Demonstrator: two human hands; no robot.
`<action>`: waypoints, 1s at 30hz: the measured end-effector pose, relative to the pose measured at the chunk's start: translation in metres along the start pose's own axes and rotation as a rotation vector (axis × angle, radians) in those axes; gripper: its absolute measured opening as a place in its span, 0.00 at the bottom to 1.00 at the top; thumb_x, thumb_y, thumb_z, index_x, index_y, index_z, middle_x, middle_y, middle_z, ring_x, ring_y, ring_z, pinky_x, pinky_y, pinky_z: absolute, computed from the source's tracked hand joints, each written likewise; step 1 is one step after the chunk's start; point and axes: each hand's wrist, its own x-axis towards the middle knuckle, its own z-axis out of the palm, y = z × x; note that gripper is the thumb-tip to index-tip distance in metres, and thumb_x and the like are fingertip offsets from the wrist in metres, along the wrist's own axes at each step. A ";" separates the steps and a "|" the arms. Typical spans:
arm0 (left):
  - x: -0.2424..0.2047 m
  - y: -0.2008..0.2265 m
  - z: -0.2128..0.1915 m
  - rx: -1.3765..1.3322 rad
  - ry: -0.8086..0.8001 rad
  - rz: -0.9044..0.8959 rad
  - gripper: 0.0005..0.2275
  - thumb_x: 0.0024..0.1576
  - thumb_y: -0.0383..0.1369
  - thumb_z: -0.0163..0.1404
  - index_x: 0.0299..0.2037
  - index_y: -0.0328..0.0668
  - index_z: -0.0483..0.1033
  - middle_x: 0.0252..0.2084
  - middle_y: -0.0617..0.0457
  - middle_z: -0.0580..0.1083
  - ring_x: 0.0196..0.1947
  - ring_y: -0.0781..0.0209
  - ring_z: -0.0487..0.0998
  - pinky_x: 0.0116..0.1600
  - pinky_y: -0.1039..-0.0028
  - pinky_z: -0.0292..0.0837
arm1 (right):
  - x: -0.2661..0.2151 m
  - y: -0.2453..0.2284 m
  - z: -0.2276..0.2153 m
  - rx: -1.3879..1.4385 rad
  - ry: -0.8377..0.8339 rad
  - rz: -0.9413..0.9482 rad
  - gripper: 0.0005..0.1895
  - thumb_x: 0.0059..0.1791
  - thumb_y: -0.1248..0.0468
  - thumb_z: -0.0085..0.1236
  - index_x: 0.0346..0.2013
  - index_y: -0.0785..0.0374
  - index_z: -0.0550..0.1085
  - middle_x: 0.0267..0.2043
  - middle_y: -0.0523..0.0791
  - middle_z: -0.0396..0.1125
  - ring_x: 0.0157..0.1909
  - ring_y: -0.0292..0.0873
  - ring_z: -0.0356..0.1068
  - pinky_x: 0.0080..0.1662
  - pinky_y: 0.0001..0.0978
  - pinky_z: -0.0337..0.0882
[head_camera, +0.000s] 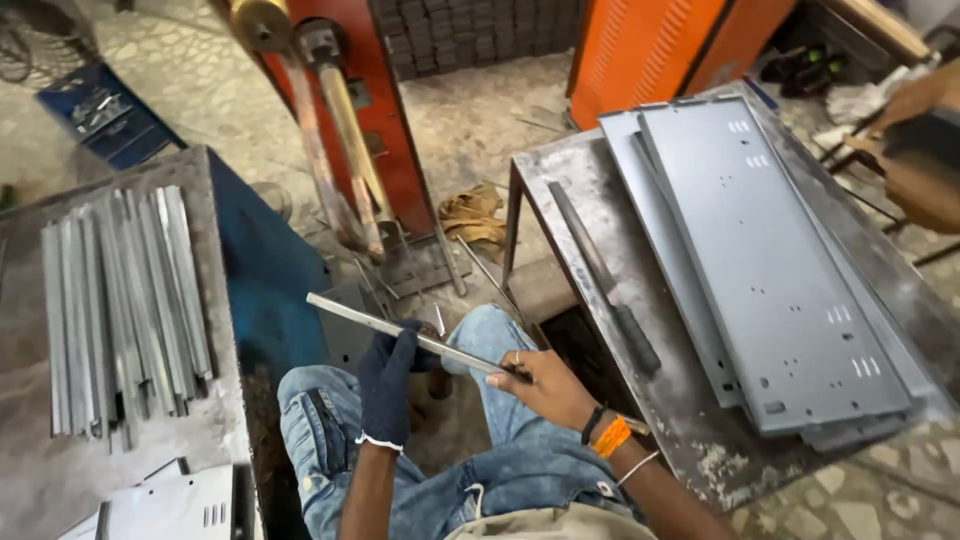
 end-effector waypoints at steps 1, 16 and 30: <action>-0.004 -0.002 0.000 0.002 -0.016 -0.005 0.13 0.63 0.36 0.51 0.47 0.33 0.80 0.36 0.53 0.79 0.33 0.65 0.79 0.39 0.74 0.76 | -0.007 -0.002 0.002 0.003 0.014 0.008 0.17 0.51 0.54 0.64 0.31 0.67 0.77 0.21 0.52 0.63 0.25 0.43 0.58 0.31 0.40 0.62; -0.028 -0.047 0.098 -0.005 -0.612 -0.242 0.22 0.62 0.39 0.48 0.63 0.33 0.70 0.43 0.48 0.81 0.36 0.65 0.80 0.42 0.74 0.75 | -0.070 0.099 -0.136 -0.629 0.777 0.436 0.23 0.42 0.48 0.69 0.44 0.59 0.80 0.33 0.52 0.75 0.37 0.57 0.76 0.41 0.49 0.73; -0.021 -0.072 0.174 -0.005 -0.859 -0.310 0.20 0.64 0.41 0.48 0.59 0.33 0.74 0.44 0.49 0.81 0.37 0.65 0.79 0.43 0.73 0.75 | -0.052 0.173 -0.207 -0.712 0.803 0.501 0.11 0.41 0.68 0.59 0.38 0.60 0.78 0.37 0.55 0.74 0.43 0.63 0.74 0.47 0.53 0.72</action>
